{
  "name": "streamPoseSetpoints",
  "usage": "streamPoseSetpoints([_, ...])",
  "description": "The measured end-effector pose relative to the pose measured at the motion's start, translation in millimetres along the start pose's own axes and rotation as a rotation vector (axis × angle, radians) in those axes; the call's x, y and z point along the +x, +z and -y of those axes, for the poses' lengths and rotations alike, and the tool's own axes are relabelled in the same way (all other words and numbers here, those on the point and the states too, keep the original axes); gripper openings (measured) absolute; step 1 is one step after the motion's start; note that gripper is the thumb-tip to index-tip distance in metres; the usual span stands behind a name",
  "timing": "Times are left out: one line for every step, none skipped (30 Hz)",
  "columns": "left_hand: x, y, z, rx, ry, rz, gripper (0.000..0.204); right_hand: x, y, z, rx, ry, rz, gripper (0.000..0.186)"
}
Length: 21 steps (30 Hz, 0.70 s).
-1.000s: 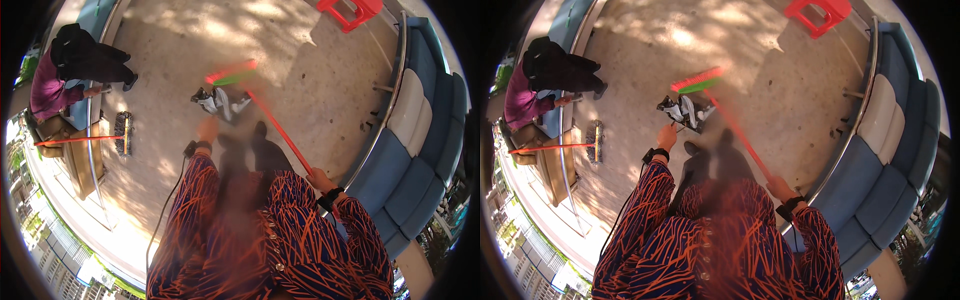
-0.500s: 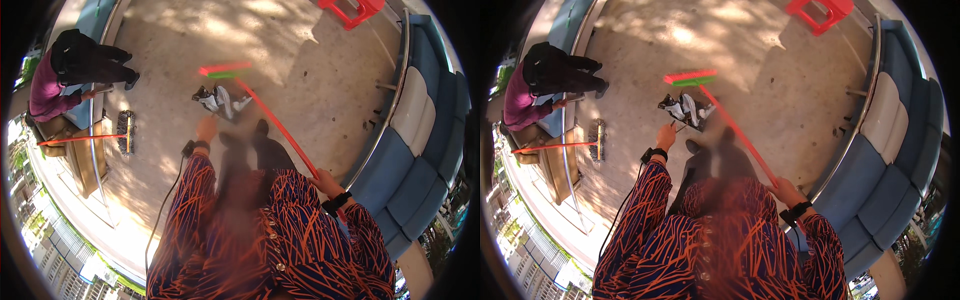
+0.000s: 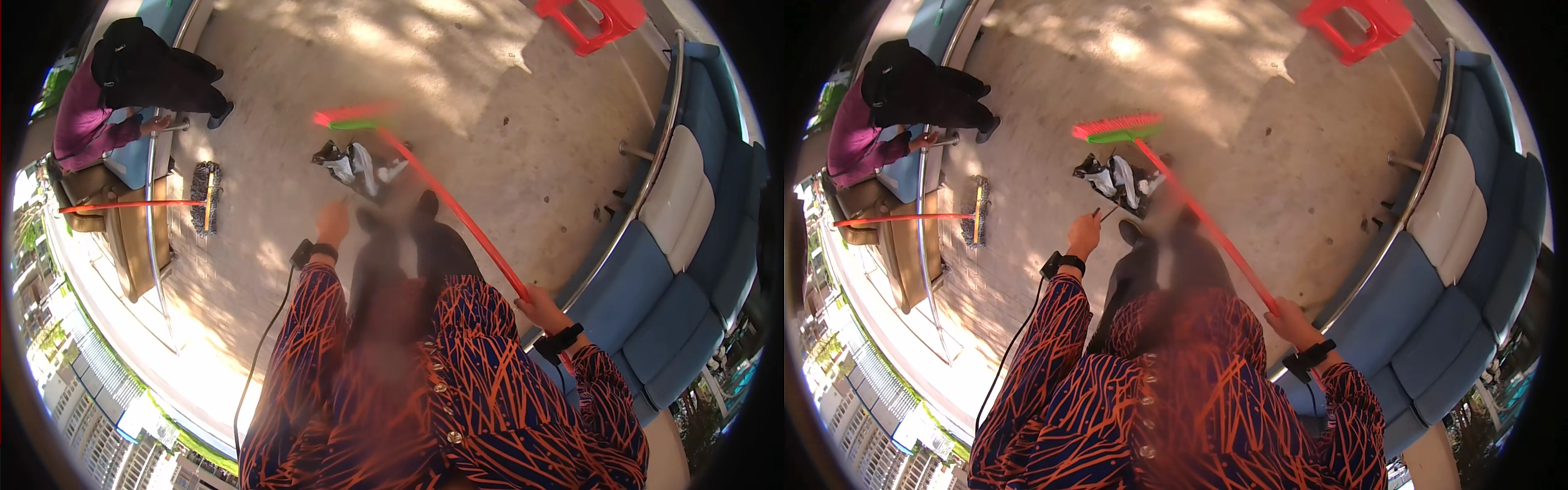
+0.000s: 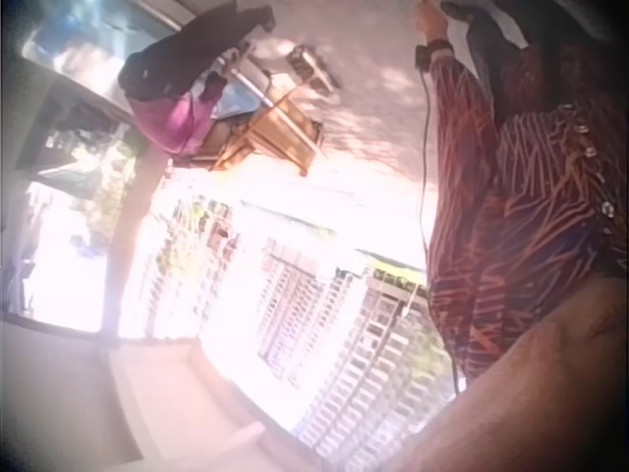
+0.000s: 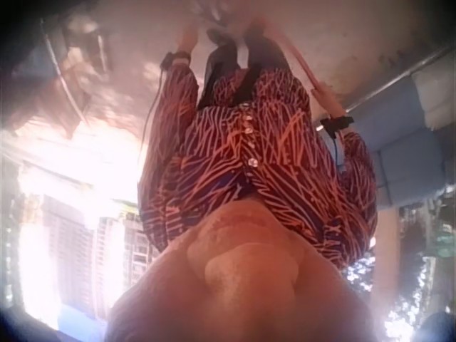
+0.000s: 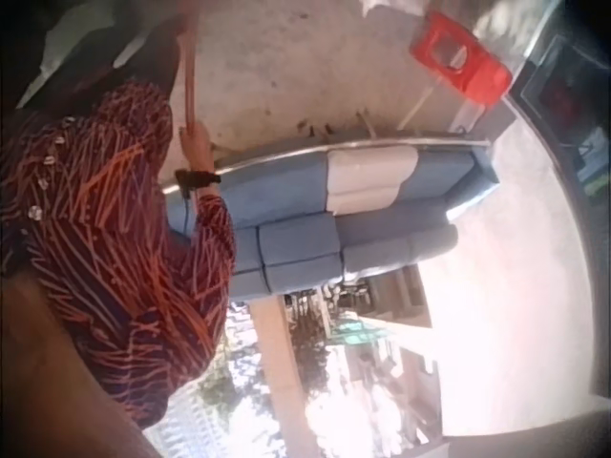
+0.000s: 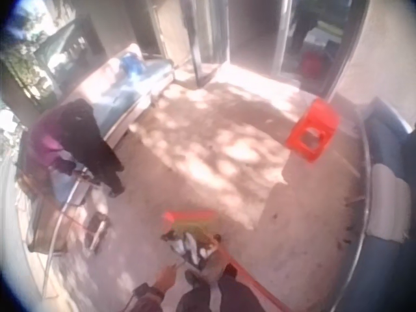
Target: Sweeping the floor on an outdoor patio using a broom and collecting debris into a plastic bag.
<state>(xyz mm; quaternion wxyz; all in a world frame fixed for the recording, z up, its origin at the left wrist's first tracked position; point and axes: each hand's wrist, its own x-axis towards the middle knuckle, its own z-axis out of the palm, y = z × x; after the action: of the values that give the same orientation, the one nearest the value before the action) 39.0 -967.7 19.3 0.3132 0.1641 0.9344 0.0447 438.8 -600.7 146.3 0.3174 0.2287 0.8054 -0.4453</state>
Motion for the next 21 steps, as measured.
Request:
streamPoseSetpoints([2, 0, -5, 0.006, -0.045, 0.05, 0.044, 11, 1, 2, 0.001, -0.004, 0.006, 0.023])
streamPoseSetpoints([3, -1, -10, 0.011, -0.082, 0.104, 0.043, 23, 1, 10, -0.056, 0.037, -0.015, 0.024])
streamPoseSetpoints([1, 0, -11, 0.008, -0.082, 0.11, 0.043, 28, 2, 14, -0.115, 0.079, -0.037, 0.025])
streamPoseSetpoints([-2, 1, -12, -0.02, -0.067, 0.086, 0.044, 28, 5, 17, -0.117, 0.086, -0.035, 0.025])
streamPoseSetpoints([-3, 2, -12, -0.048, -0.051, 0.06, 0.044, 27, 12, 17, -0.124, 0.1, -0.011, 0.026])
streamPoseSetpoints([-4, 8, 5, -0.047, -0.072, 0.047, 0.044, 33, 17, 19, -0.135, 0.086, 0.023, 0.027])
streamPoseSetpoints([-5, 15, 21, -0.009, -0.109, 0.041, 0.045, 34, 18, 21, -0.141, 0.064, 0.031, 0.027])
streamPoseSetpoints([-5, 18, 21, 0.028, -0.123, 0.053, 0.046, 26, 18, 21, -0.014, 0.063, 0.1, 0.029])
streamPoseSetpoints([-8, 20, 23, 0.027, -0.119, 0.058, 0.046, 22, 20, 22, 0.113, 0.06, 0.168, 0.031])
streamPoseSetpoints([-12, 23, 25, -0.021, -0.079, 0.021, 0.046, 14, 16, 21, 0.113, 0.066, 0.167, 0.031])
streamPoseSetpoints([-13, 28, 15, -0.074, -0.021, -0.006, 0.047, -6, -9, 41, 0.294, 0.285, 0.265, 0.027])
streamPoseSetpoints([-13, 28, 14, -0.079, -0.012, 0.0, 0.047, -22, -30, 66, 0.474, 0.491, 0.365, 0.024])
streamPoseSetpoints([-13, 26, 16, -0.083, -0.017, 0.014, 0.046, -32, -41, 80, 0.473, 0.493, 0.367, 0.024])
streamPoseSetpoints([-14, 25, 19, -0.089, -0.027, 0.025, 0.045, -42, -49, 94, 0.505, 0.536, 0.355, 0.021])
streamPoseSetpoints([-15, 30, 28, -0.095, -0.04, 0.019, 0.045, -48, -51, 105, 0.531, 0.573, 0.347, 0.018])
streamPoseSetpoints([-16, 35, 36, -0.046, -0.086, 0.034, 0.045, -52, -47, 111, 0.524, 0.553, 0.311, 0.018])
streamPoseSetpoints([-14, 38, 41, 0.003, -0.119, 0.047, 0.045, -56, -34, 104, 0.517, 0.548, 0.309, 0.018])
streamPoseSetpoints([-14, 40, 37, -0.01, -0.116, 0.045, 0.045, -59, -17, 85, 0.494, 0.373, 0.19, 0.017])
streamPoseSetpoints([-14, 42, 33, 0.042, -0.094, 0.038, 0.032, -59, -2, 69, 0.475, 0.196, 0.072, 0.016])
streamPoseSetpoints([-15, 42, 32, 0.098, -0.077, 0.028, 0.019, -57, 4, 57, 0.475, 0.195, 0.069, 0.016])
streamPoseSetpoints([-16, 40, 29, 0.097, -0.069, 0.031, 0.019, -56, 9, 48, 0.235, 0.144, 0.039, 0.016])
